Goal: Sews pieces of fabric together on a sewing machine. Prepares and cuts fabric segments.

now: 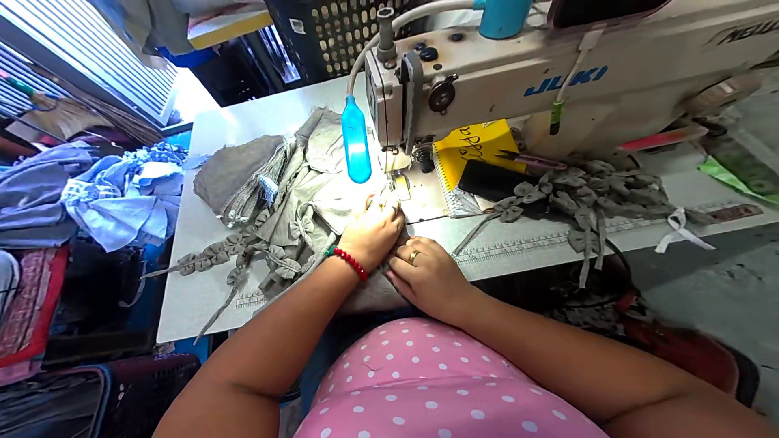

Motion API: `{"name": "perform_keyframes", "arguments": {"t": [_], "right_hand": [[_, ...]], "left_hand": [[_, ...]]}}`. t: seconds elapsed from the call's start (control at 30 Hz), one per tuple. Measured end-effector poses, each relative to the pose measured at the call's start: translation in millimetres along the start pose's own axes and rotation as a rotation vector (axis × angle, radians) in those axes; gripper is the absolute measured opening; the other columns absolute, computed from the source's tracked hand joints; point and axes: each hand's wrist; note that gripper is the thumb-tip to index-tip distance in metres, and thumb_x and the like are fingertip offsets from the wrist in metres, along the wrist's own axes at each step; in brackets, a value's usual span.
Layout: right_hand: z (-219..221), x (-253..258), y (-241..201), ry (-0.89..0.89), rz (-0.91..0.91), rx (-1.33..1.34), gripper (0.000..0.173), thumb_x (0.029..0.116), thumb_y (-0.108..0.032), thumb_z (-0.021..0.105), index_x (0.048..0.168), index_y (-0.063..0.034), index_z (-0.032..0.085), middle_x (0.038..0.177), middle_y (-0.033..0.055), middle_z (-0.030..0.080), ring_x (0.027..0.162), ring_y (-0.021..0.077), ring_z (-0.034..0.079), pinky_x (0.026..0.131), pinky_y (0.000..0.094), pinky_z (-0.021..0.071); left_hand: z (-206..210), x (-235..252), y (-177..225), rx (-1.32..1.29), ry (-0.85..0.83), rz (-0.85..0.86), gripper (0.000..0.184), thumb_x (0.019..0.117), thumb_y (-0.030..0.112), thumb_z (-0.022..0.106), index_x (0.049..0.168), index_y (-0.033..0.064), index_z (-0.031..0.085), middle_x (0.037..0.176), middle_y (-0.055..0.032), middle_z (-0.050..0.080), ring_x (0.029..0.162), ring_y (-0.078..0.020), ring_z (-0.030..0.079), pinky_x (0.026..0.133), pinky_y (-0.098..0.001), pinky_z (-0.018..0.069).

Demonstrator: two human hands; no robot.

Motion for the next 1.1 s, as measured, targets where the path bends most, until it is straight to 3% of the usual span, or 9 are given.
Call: {"name": "perform_keyframes", "arguments": {"t": [0.13,0.27,0.37,0.43,0.5,0.7,0.93,1.03,1.1], "right_hand": [[3,7,0,-0.019,0.057,-0.034,0.029,0.1012,-0.024,0.054,0.096,-0.0056,0.075,0.1,0.0112,0.076,0.105,0.0283,0.072,0.102,0.0477,0.0533],[-2,0,-1,-0.027,0.093,-0.047,0.031,0.102,-0.026,0.054,0.098,-0.0048,0.076,0.101,0.0122,0.075,0.105,0.0294,0.071,0.105,0.0492,0.0516],[-9,-20,-2,0.003,0.041,-0.038,0.033,0.1043,-0.027,0.05,0.105,-0.0069,0.076,0.107,0.0105,0.076,0.109,0.0284,0.072,0.104,0.0498,0.0518],[-11,-28,-3,0.0,-0.007,-0.017,0.033,0.1044,-0.025,0.049,0.108,-0.008,0.077,0.112,0.0094,0.077,0.112,0.0275,0.071,0.102,0.0468,0.0533],[-10,-29,-5,0.002,-0.045,-0.004,0.033,0.1035,-0.024,0.049,0.107,-0.0075,0.077,0.113,0.0096,0.076,0.111,0.0273,0.071,0.1,0.0453,0.0541],[-7,-29,-9,0.008,-0.076,0.026,0.031,0.1022,-0.023,0.049,0.101,-0.0087,0.077,0.106,0.0073,0.077,0.107,0.0243,0.071,0.098,0.0431,0.054],[-20,-38,3,-0.028,-0.066,0.24,0.03,0.1047,-0.021,0.05,0.109,-0.0107,0.077,0.117,0.0054,0.076,0.116,0.0211,0.069,0.104,0.0404,0.052],[-34,-47,17,0.029,-0.005,0.309,0.026,0.1031,-0.021,0.054,0.107,-0.0111,0.077,0.112,0.0053,0.076,0.106,0.0196,0.07,0.096,0.0402,0.0541],[-37,-50,23,0.056,-0.006,0.156,0.028,0.1016,-0.025,0.055,0.119,-0.0146,0.075,0.115,0.0057,0.073,0.103,0.0226,0.066,0.09,0.0428,0.0507]], "left_hand": [[-3,10,-3,0.015,-0.08,-0.041,0.028,0.094,-0.001,0.059,0.117,0.0061,0.072,0.125,-0.0136,0.07,0.119,-0.0322,0.065,0.108,-0.0516,0.0445],[-18,-1,12,0.018,0.02,-0.252,0.023,0.0898,0.0,0.066,0.107,0.0103,0.076,0.108,-0.0113,0.072,0.104,-0.0342,0.066,0.08,-0.0531,0.0489],[-25,-23,23,-0.068,0.099,-0.354,0.017,0.0933,0.011,0.067,0.107,0.0147,0.076,0.113,-0.0106,0.071,0.105,-0.0353,0.066,0.089,-0.0615,0.0455],[-21,-36,28,-0.286,0.171,-0.432,0.017,0.0906,0.012,0.069,0.106,0.0119,0.076,0.097,-0.0097,0.074,0.089,-0.0311,0.07,0.089,-0.0584,0.0484],[-15,-43,29,-0.522,0.216,-0.471,0.019,0.0912,0.01,0.07,0.11,0.0084,0.074,0.094,-0.0078,0.075,0.089,-0.027,0.071,0.088,-0.0546,0.0515],[-1,-36,32,-0.596,0.288,-0.211,0.009,0.0937,0.013,0.069,0.098,0.0087,0.076,0.088,-0.0081,0.073,0.085,-0.0244,0.071,0.078,-0.0445,0.0565],[3,-47,21,-0.644,0.259,-0.055,0.022,0.1007,0.012,0.059,0.117,0.0084,0.074,0.101,-0.0059,0.078,0.093,-0.0221,0.074,0.081,-0.0411,0.0579],[5,-47,19,-0.56,0.301,0.013,0.018,0.0998,0.01,0.059,0.108,0.0075,0.075,0.09,-0.0075,0.075,0.09,-0.0237,0.073,0.077,-0.0394,0.0586],[5,-46,19,-0.531,0.296,0.028,0.016,0.0996,0.01,0.06,0.105,0.0076,0.075,0.087,-0.0084,0.074,0.088,-0.0249,0.073,0.073,-0.0404,0.0577]]}}
Point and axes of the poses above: each hand's wrist, its own x-axis towards the middle knuckle, its own z-axis out of the palm, y = z × x
